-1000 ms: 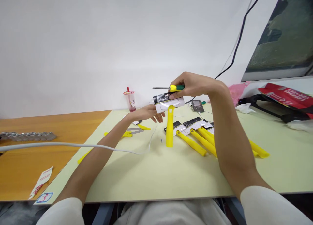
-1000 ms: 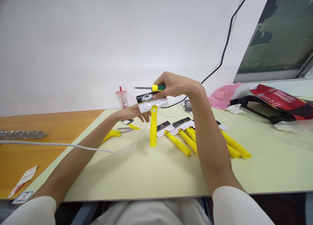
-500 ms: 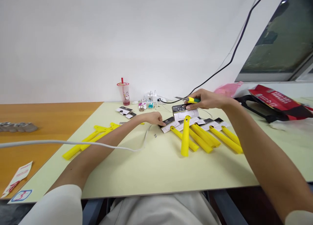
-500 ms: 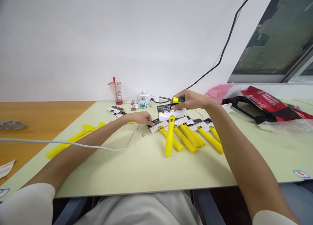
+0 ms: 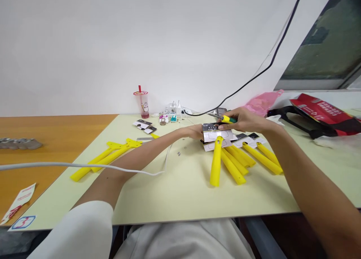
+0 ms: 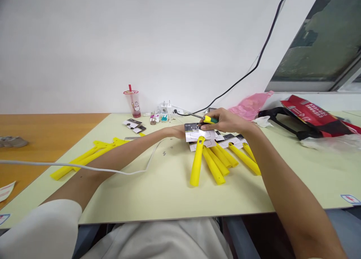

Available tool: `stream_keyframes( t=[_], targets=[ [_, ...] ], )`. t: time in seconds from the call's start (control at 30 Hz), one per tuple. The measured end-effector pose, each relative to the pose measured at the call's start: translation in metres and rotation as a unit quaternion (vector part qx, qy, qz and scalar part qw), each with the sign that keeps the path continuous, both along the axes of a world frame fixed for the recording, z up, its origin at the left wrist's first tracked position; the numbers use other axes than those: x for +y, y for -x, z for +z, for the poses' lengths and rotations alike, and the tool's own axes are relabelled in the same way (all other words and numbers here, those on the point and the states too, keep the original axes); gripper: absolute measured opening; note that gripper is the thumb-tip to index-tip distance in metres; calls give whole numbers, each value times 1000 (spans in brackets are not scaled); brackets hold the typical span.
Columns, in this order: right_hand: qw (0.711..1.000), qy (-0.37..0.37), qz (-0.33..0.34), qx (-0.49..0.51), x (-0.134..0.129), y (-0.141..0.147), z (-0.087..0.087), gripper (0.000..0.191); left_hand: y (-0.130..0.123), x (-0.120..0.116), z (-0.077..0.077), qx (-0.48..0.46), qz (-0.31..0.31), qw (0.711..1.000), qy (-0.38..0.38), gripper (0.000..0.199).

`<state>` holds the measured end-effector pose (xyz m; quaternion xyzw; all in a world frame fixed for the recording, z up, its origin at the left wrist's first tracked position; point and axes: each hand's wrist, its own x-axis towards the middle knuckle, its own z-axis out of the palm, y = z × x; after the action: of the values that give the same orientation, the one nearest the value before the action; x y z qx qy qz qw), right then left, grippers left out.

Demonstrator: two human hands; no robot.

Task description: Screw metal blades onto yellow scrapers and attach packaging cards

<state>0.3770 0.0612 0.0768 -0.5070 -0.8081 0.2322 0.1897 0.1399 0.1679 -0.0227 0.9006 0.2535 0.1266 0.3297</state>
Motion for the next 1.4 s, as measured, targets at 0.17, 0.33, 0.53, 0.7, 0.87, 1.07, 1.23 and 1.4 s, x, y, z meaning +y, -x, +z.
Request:
stream_keyframes(
  t=[0.17,0.33,0.53,0.7,0.87,1.07,1.23,1.4],
  targets=[
    [999,17,37,-11,11,12,-27,58,10,-3,0,1,-15,1000,-16,19],
    [997,37,70,-22,20,24,-54,66,87,-5,28,26,99,989,-102,37],
    [994,20,63,-90,23,33,-68,75,227,-27,79,272,206,937,-76,51],
    [991,-36,58,-118,24,39,-77,62,278,-68,87,406,272,872,-25,67],
    [988,-87,61,-114,24,42,-80,57,284,-84,76,468,306,829,18,80],
    [990,-107,36,-82,20,44,-75,61,288,-77,68,447,310,838,32,91],
    [986,-152,52,-33,11,52,-54,63,288,-84,79,394,308,865,39,87],
    [979,-199,42,19,3,76,-14,62,277,-101,121,277,303,912,-16,60]
  ],
)
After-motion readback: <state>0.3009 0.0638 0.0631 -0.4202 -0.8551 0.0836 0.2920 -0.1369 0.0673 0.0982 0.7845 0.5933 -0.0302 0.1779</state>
